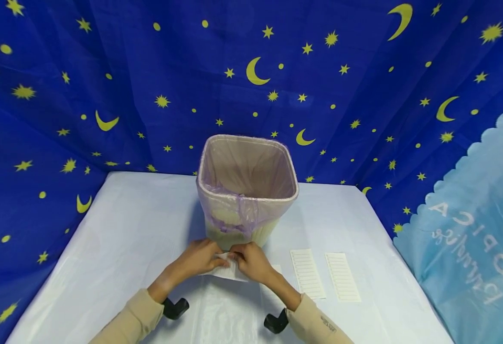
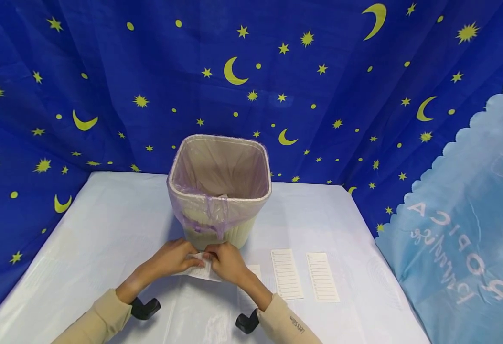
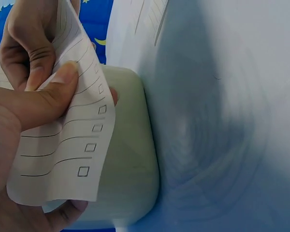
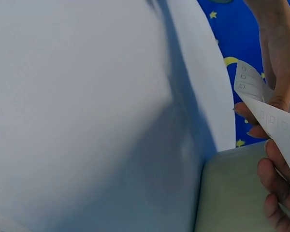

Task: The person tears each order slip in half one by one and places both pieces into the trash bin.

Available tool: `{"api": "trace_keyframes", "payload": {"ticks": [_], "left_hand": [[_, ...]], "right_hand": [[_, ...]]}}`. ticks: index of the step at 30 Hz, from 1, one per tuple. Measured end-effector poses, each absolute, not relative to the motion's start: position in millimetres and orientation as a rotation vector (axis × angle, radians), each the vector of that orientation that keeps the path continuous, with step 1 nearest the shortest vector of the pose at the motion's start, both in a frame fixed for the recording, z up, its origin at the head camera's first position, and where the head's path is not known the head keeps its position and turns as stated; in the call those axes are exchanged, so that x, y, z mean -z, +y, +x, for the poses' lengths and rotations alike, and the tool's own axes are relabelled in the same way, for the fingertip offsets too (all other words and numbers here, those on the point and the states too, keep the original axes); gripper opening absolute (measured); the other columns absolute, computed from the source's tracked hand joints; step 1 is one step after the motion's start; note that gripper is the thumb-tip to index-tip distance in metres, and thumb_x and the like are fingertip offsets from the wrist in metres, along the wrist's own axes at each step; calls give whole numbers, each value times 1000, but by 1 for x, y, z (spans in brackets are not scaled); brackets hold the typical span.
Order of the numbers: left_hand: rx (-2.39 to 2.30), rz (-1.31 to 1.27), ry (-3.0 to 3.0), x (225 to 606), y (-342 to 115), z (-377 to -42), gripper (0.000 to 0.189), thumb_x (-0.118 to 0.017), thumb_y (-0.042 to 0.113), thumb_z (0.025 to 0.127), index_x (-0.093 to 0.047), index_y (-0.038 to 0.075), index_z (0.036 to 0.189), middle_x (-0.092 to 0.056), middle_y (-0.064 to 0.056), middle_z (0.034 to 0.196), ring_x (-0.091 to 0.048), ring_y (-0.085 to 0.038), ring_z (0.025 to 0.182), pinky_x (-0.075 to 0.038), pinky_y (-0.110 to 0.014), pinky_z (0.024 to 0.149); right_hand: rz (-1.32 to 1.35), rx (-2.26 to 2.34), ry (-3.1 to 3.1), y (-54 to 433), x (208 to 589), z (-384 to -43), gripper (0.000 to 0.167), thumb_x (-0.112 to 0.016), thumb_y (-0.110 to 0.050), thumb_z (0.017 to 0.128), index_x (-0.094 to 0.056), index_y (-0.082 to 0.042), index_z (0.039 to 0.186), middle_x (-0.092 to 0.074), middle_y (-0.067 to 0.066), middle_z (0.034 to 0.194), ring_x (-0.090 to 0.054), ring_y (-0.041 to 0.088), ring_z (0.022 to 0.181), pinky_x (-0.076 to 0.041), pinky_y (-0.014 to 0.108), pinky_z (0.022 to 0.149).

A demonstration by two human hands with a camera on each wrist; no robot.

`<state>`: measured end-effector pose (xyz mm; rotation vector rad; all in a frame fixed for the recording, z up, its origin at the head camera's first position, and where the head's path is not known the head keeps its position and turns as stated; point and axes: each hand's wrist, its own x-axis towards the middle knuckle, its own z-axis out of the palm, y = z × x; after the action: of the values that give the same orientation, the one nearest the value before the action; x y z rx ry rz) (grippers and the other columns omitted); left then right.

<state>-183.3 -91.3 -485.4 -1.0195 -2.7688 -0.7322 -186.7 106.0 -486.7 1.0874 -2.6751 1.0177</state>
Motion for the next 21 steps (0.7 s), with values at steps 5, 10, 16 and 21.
{"api": "trace_keyframes", "payload": {"ticks": [5,10,16,21], "left_hand": [[618,-1032,-2693,485,-90,-183,50,-76,41,79,-39,22,52,-21,16,54,-22,2,49,-21,-18,47],[527,-1055,-2644,485,-88,-182,46,-76,43,79,-44,23,52,-23,16,54,-25,1,49,-23,-18,45],[500,-1091,-2596,485,-85,-182,45,-75,42,79,-43,23,53,-24,16,53,-28,1,48,-25,-18,46],[534,-1125,-2632,485,-84,-182,46,-75,39,80,-42,23,53,-26,16,53,-27,2,49,-26,-17,47]], "right_hand": [[1053,-1152,-2671,106,488,-189,17,-64,-6,91,-71,-5,76,-65,3,66,-35,-4,53,-34,14,53],[969,-1280,-2706,107,493,-192,20,-63,-3,90,-68,-4,70,-59,2,61,-33,-4,52,-30,14,51],[875,-1364,-2730,109,497,-195,22,-63,-3,89,-66,-1,67,-57,3,60,-34,-3,52,-30,16,51],[859,-1358,-2773,112,498,-196,23,-62,-5,90,-66,-1,68,-55,0,60,-35,-2,52,-32,16,51]]}}
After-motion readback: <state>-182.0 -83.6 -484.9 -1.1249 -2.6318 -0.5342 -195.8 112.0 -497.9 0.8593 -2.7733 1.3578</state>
